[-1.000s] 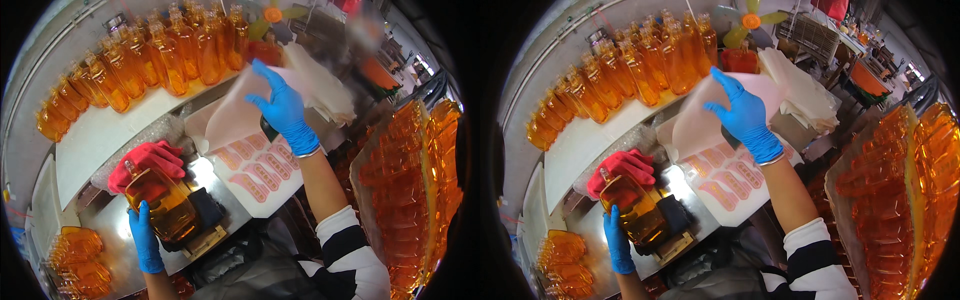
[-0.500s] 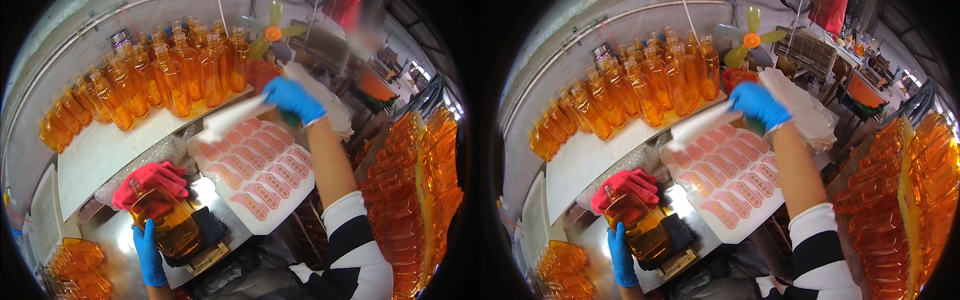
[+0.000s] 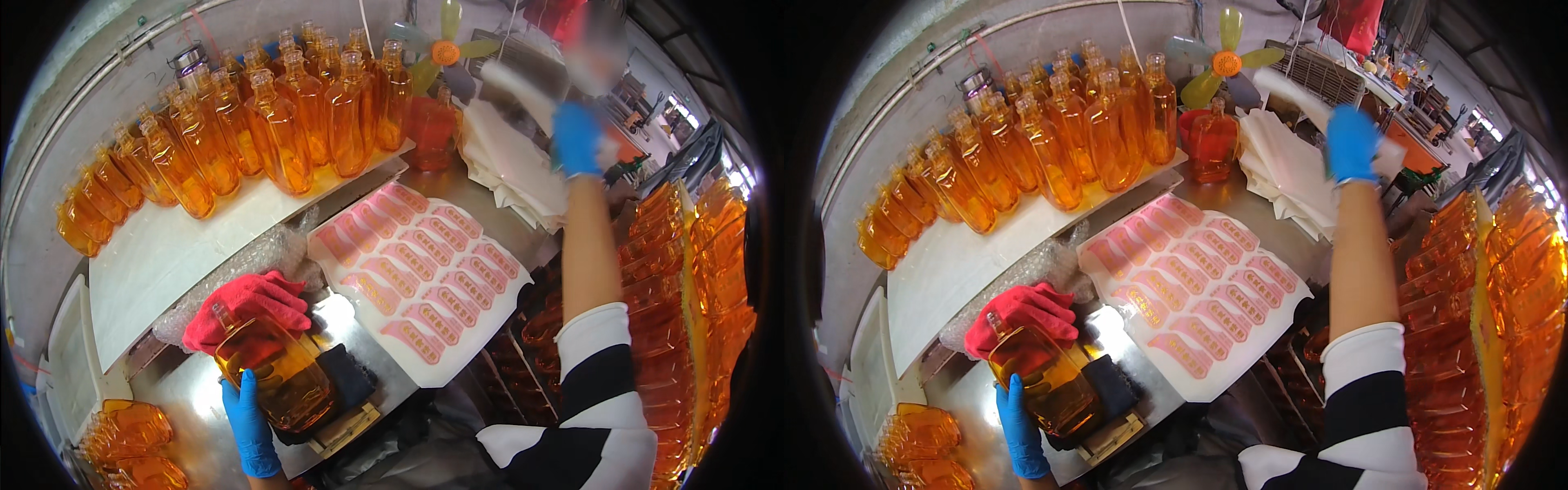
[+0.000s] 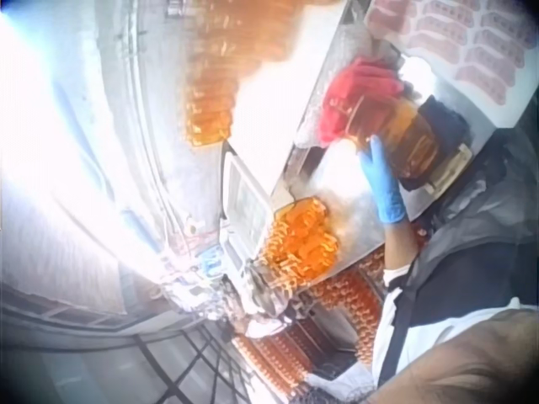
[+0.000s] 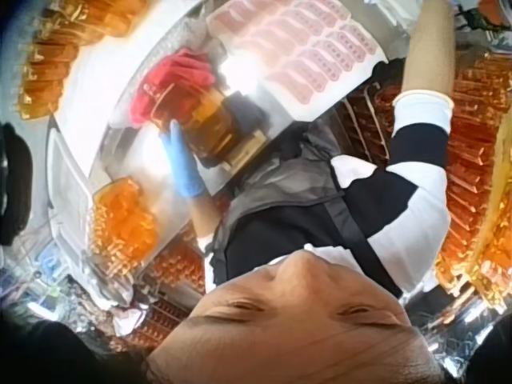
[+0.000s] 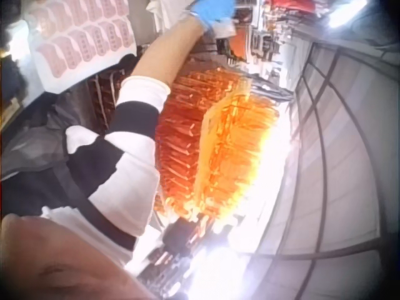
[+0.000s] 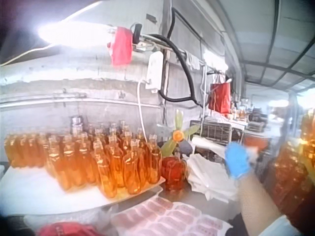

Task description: The person applies adhesive labels to amber-colored plastic bottles filled with liquid. They pick each bottle from a tray, place it on a stand, apply a label from a sheet, smooth it, and return the bottle to the tray. The process repeats for multiple bottles.

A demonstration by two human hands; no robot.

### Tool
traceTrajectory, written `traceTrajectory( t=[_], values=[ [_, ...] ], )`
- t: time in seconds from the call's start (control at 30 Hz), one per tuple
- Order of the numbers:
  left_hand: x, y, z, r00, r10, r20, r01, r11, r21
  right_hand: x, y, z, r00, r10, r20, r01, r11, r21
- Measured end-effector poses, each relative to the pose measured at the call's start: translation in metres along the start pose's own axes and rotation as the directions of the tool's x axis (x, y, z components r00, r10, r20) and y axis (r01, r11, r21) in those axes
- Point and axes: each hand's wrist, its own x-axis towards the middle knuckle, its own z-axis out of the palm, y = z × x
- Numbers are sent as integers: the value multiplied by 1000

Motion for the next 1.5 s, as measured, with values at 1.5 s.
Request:
traceTrajectory(
  t=[1.5],
  values=[
    [-41, -2, 1, 957, 280, 71, -281, 960, -1, -98, -335, -300, 347, -919, 187, -717, -131, 685]
  ],
)
